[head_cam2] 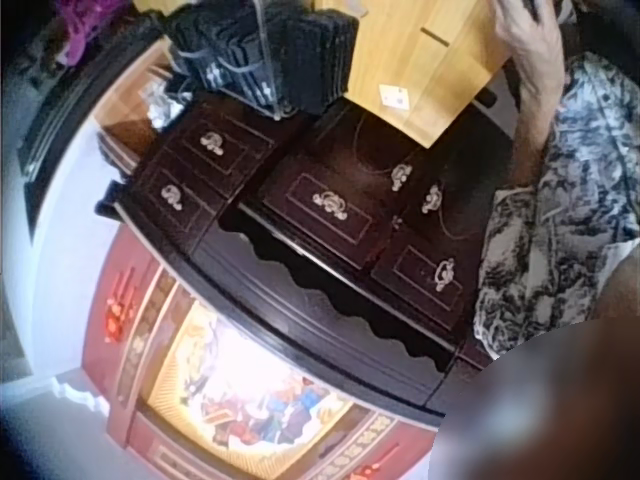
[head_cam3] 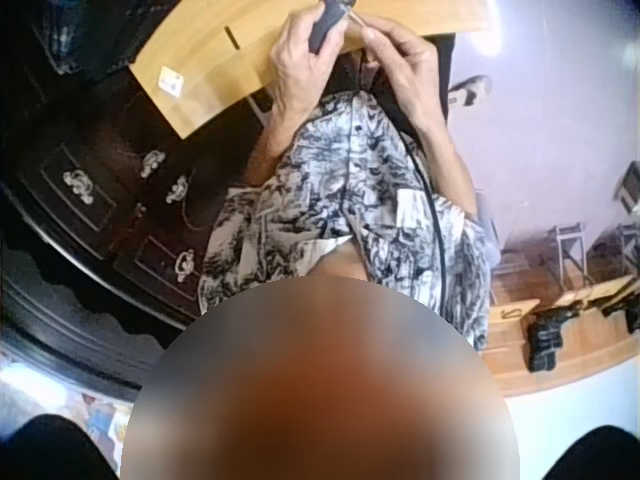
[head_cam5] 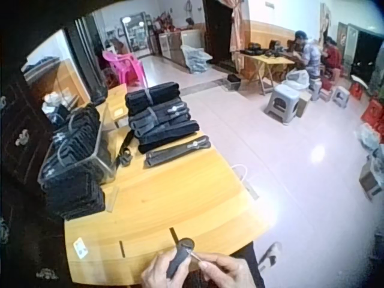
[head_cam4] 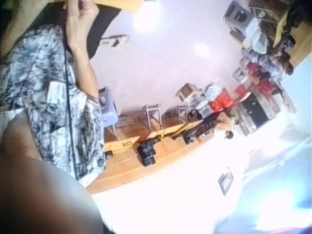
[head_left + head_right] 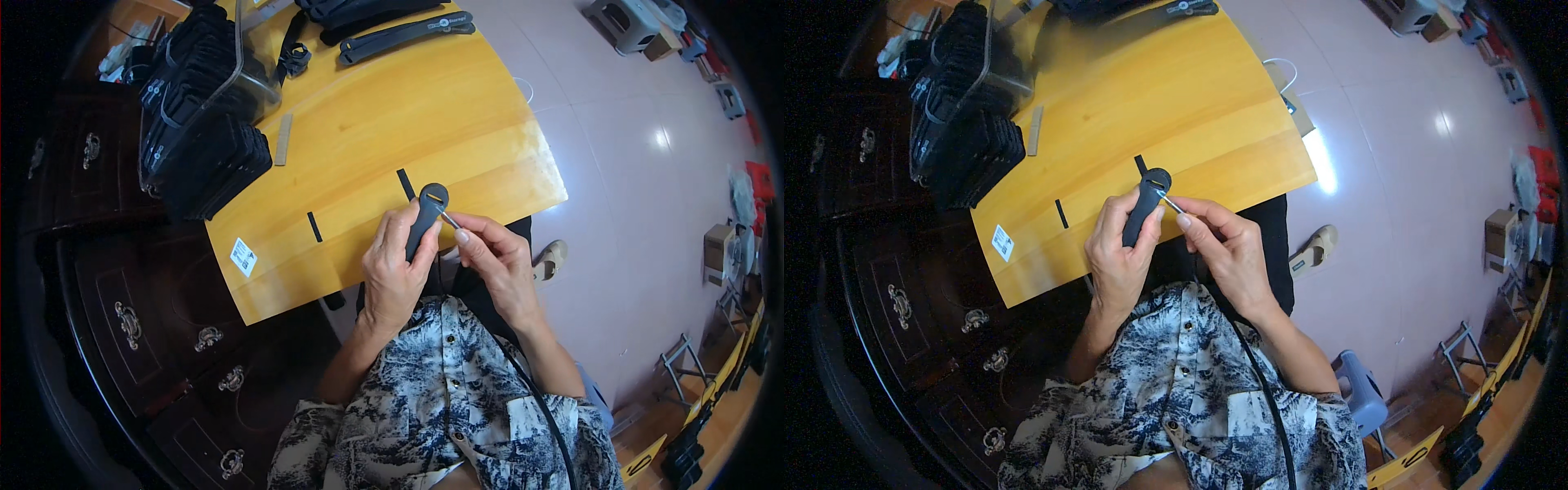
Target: Using a small sharp tool to clear or poke holes through textile straps at a workbench.
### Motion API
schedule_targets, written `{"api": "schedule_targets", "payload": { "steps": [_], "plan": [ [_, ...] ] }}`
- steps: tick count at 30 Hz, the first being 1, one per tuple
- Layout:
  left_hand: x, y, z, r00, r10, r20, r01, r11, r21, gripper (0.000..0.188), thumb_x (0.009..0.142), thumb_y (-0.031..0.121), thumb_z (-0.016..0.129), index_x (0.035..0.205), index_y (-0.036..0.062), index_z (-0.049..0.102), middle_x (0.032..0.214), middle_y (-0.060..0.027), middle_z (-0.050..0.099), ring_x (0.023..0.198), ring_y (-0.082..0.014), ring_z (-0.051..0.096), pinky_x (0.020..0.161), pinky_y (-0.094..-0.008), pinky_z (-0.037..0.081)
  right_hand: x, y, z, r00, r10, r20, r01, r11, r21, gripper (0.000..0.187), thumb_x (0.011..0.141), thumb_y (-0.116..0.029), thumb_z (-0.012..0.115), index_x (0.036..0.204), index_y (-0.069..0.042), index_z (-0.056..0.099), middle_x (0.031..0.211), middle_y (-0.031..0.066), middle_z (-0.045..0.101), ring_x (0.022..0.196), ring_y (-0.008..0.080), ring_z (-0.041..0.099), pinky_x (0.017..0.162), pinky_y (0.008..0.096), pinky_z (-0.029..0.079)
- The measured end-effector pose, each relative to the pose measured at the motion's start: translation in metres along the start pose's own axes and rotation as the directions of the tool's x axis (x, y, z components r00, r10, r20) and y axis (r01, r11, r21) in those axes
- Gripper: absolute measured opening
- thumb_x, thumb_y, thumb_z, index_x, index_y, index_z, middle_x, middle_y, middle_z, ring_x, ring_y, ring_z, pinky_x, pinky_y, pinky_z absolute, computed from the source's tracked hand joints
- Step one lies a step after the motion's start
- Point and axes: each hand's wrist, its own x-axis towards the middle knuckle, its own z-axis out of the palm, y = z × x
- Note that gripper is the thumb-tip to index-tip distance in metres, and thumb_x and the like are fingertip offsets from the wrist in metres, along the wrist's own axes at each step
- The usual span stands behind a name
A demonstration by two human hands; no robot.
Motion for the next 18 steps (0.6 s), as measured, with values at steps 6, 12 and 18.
{"api": "schedule_targets", "payload": {
  "steps": [6, 12, 18],
  "plan": [
    [-0.004, -0.007, 0.007, 0.999, -0.025, -0.024, 0.025, 1.000, -0.017, 0.031, 0.080, 0.008, 0.068, 0.108, 0.0024, 0.056, 0.091, -0.0153, 0.061, 0.078, -0.0311, 0.063, 0.065, -0.0372, 0.051, 0.002, 0.002, 0.002, 0.864, -0.495, 0.096, 0.450, 0.670, -0.590, 0.027, 0.092, -0.011, 0.057, 0.116, 0.000, 0.060, 0.079, 0.0056, 0.062, 0.067, 0.0053, 0.052, 0.058, 0.0205, 0.043],
    [-0.004, -0.013, 0.021, 0.990, 0.046, -0.131, -0.044, 0.999, 0.019, 0.029, 0.077, 0.006, 0.071, 0.102, 0.0027, 0.057, 0.084, -0.0137, 0.061, 0.074, -0.0301, 0.063, 0.062, -0.0372, 0.051, -0.002, 0.014, 0.015, 0.958, -0.274, -0.088, 0.238, 0.927, -0.291, 0.028, 0.094, -0.013, 0.055, 0.118, -0.002, 0.060, 0.073, -0.0010, 0.055, 0.063, 0.0040, 0.046, 0.055, 0.0191, 0.038],
    [-0.005, -0.006, 0.024, 0.989, 0.010, -0.145, 0.004, 0.995, 0.095, 0.028, 0.077, 0.007, 0.071, 0.101, 0.0030, 0.058, 0.081, -0.0137, 0.060, 0.073, -0.0313, 0.063, 0.061, -0.0375, 0.051, 0.005, 0.028, 0.020, 0.979, -0.156, -0.134, 0.157, 0.988, -0.004, 0.028, 0.094, -0.014, 0.055, 0.118, 0.001, 0.059, 0.072, -0.0019, 0.056, 0.064, 0.0041, 0.048, 0.055, 0.0201, 0.040]
  ]
}}
